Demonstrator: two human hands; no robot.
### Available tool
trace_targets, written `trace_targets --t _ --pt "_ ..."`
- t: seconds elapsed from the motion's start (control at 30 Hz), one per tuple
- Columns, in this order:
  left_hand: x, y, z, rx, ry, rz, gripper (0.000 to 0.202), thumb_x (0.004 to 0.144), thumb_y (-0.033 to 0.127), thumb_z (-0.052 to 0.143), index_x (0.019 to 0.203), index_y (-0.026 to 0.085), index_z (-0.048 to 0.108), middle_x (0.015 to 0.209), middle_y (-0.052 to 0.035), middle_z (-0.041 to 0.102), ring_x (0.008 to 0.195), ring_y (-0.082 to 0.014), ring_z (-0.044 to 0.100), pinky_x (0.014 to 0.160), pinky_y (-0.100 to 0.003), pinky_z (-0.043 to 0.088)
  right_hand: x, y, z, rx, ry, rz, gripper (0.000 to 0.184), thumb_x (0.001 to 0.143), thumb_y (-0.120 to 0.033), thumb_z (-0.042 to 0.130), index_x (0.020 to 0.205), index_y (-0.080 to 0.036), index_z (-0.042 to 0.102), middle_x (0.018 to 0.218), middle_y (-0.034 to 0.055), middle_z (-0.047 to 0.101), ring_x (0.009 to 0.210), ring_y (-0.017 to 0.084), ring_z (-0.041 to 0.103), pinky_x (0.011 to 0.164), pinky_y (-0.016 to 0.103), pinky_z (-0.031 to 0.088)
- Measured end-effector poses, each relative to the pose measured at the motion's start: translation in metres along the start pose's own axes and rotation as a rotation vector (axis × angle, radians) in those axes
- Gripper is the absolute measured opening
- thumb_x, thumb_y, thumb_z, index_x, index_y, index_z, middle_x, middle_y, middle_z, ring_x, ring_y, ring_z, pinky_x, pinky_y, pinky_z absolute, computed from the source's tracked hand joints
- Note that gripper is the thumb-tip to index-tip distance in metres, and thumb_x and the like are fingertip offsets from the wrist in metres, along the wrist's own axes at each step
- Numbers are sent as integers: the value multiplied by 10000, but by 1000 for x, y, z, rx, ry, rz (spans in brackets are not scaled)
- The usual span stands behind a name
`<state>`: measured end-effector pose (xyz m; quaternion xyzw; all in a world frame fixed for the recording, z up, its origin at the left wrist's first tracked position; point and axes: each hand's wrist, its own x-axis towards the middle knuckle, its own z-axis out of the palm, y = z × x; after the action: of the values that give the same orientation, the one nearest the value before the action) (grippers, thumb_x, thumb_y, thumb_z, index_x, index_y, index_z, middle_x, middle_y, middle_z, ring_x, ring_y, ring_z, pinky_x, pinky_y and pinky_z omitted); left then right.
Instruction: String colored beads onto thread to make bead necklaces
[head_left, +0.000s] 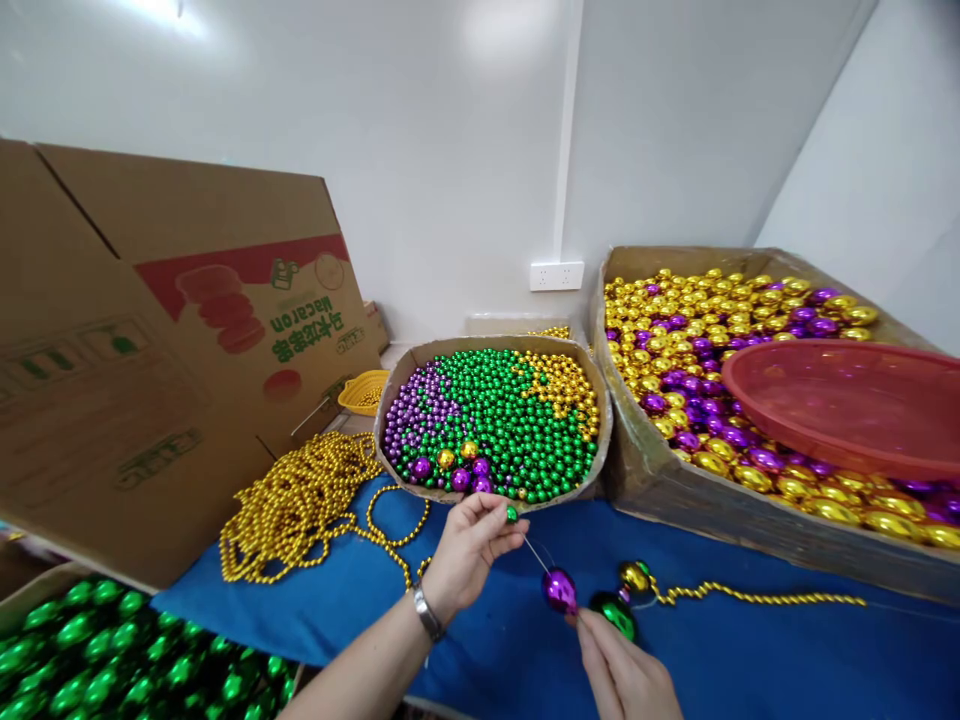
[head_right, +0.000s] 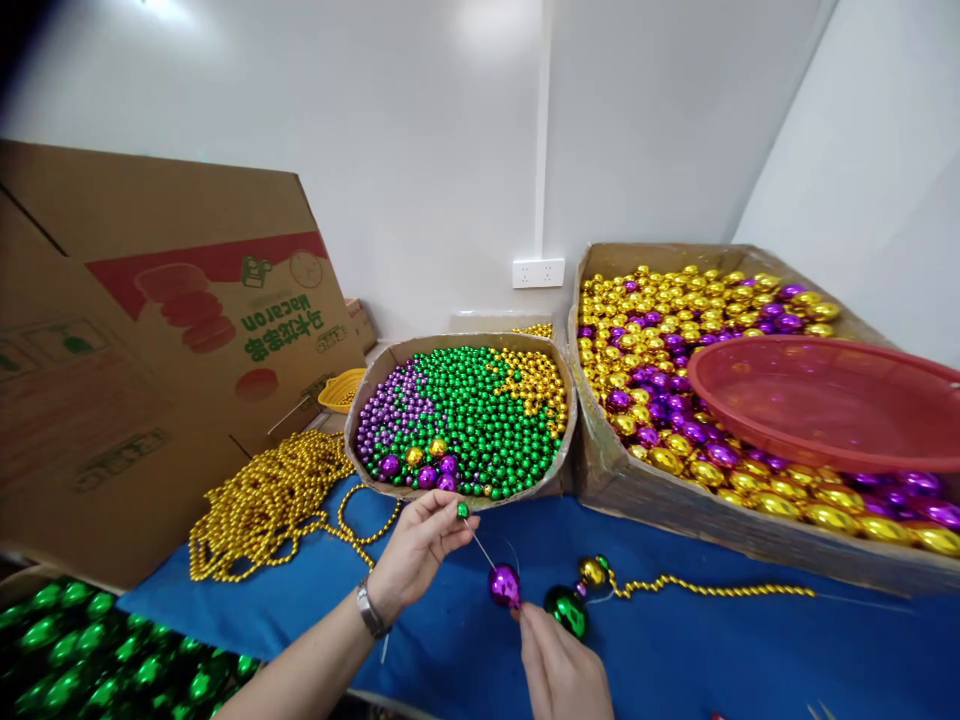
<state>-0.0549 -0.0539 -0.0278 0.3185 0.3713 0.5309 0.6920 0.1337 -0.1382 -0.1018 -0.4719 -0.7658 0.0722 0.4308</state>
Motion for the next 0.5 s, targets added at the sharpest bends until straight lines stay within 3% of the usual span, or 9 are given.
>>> trace_targets --t 0.13,0.23,0.3,0.4,0.47,0.5 --pt "-8 -4 1 129 -30 72 223 740 290 711 858 139 598 802 -39 636 811 -206 665 713 -296 531 1 -1 0 15 -8 14 334 968 -296 324 986 -166 630 853 82 734 720 154 711 629 167 550" --pt "-10 -1 0 378 -159 168 248 756 288 691 943 154 598 896 -78 658 885 -216 639 777 -316 507 1 0 0 19 -8 24 345 971 -306 318 983 -159 629 867 95 732 740 157 711 647 166 549" --pt "-1 9 -3 603 -187 293 293 801 302 632 1059 174 579 1010 -102 640 950 -220 607 810 -320 486 1 0 1 11 2 33 355 971 -317 315 979 -154 631 860 104 731 737 163 711 636 170 549" --pt "32 31 -13 1144 -33 543 334 862 296 524 1180 198 542 1168 -121 564 1081 -244 514 917 -362 409 2 0 1 6 11 64 368 969 -338 311 979 -164 636 840 103 729 722 172 711 601 176 550" --pt "58 44 -21 1524 42 557 329 853 263 517 1171 191 566 1186 -134 542 1135 -283 447 967 -409 341 3 -1 0 11 7 77 370 968 -344 311 963 -175 640 827 93 729 708 172 710 587 178 550" --pt "70 48 -26 1614 46 532 305 840 245 528 1131 187 596 1154 -138 552 1124 -300 443 966 -430 326 4 -2 0 13 4 77 372 969 -343 308 955 -177 641 821 89 728 702 169 710 583 176 549"
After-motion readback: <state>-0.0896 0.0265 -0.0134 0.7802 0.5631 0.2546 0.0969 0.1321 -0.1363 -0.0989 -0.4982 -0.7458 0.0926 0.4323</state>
